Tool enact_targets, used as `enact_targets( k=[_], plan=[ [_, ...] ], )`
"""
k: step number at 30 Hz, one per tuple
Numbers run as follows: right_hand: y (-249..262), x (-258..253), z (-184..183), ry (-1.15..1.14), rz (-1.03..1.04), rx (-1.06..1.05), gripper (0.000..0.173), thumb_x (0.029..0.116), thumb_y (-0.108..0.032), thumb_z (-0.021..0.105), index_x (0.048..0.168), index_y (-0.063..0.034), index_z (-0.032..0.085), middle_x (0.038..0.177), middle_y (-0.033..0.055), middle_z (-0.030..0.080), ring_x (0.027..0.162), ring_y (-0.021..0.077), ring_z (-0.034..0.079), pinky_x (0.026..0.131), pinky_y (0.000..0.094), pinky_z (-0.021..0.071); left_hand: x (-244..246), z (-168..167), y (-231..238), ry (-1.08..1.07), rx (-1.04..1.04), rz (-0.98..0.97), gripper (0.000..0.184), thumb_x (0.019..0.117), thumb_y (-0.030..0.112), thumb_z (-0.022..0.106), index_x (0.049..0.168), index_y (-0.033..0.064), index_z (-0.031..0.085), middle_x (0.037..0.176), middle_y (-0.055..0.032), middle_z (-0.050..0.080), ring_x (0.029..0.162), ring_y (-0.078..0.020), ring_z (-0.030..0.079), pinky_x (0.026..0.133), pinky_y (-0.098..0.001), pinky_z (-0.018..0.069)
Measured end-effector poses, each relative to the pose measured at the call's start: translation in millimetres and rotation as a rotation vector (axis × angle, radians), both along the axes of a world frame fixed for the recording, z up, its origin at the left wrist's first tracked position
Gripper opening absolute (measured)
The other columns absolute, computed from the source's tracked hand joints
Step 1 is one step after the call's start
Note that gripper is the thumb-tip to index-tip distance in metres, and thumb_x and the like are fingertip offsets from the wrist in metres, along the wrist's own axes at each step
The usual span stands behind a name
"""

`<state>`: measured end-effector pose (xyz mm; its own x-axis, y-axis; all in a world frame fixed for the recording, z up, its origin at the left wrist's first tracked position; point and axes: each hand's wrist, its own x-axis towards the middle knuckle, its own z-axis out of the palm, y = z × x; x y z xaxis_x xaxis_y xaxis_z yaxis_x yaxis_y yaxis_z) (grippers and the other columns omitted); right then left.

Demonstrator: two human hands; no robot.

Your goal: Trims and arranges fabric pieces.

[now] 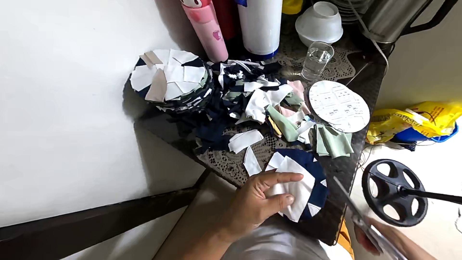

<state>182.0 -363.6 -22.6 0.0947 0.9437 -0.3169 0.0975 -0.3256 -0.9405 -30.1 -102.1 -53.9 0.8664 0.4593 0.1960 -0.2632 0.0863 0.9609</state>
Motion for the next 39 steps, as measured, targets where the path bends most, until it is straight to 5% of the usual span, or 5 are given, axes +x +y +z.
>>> enact_targets(
  k=[6, 21, 39],
  plan=[
    [-5.1, -13.4, 3.2, -0.082, 0.215, -0.178, 0.095, 0.0819, -0.085, 0.05, 0.106, 0.0055, 0.063, 0.083, 0.0067, 0.062, 0.073, 0.0068, 0.056, 0.064, 0.026, 0.0463, 5.2, -5.2, -5.8, 0.005, 0.045, 0.025, 0.037, 0.0901, 0.002, 0.071, 0.126, 0.0074, 0.072, 0.124, 0.0019, 0.072, 0.113, -0.0046, 0.066, 0.1, -0.0254, 0.0554],
    [29.6, -13.8, 7.2, -0.167, 0.265, -0.164, 0.092, 0.0769, -0.089, 0.049, 0.098, -0.0013, 0.066, 0.079, 0.0017, 0.061, 0.073, 0.0057, 0.057, 0.065, 0.0268, 0.0467, 1.9, -3.3, -10.2, 0.014, 0.128, -0.024, 0.036, 0.0884, 0.0, 0.072, 0.125, 0.0004, 0.071, 0.122, -0.0036, 0.072, 0.115, -0.0042, 0.065, 0.101, -0.0225, 0.0543],
    [23.2, -14.3, 2.9, -0.196, 0.172, -0.081, 0.067, 0.0877, -0.071, 0.06, 0.079, -0.0043, 0.064, 0.061, -0.0056, 0.053, 0.055, -0.0059, 0.047, 0.049, 0.0144, 0.0366, 0.5, -4.5, -12.2, 0.006, 0.1, -0.039, 0.037, 0.0883, -0.002, 0.07, 0.125, -0.0029, 0.069, 0.124, -0.0059, 0.071, 0.115, -0.0047, 0.065, 0.101, -0.0226, 0.0539]
  ],
)
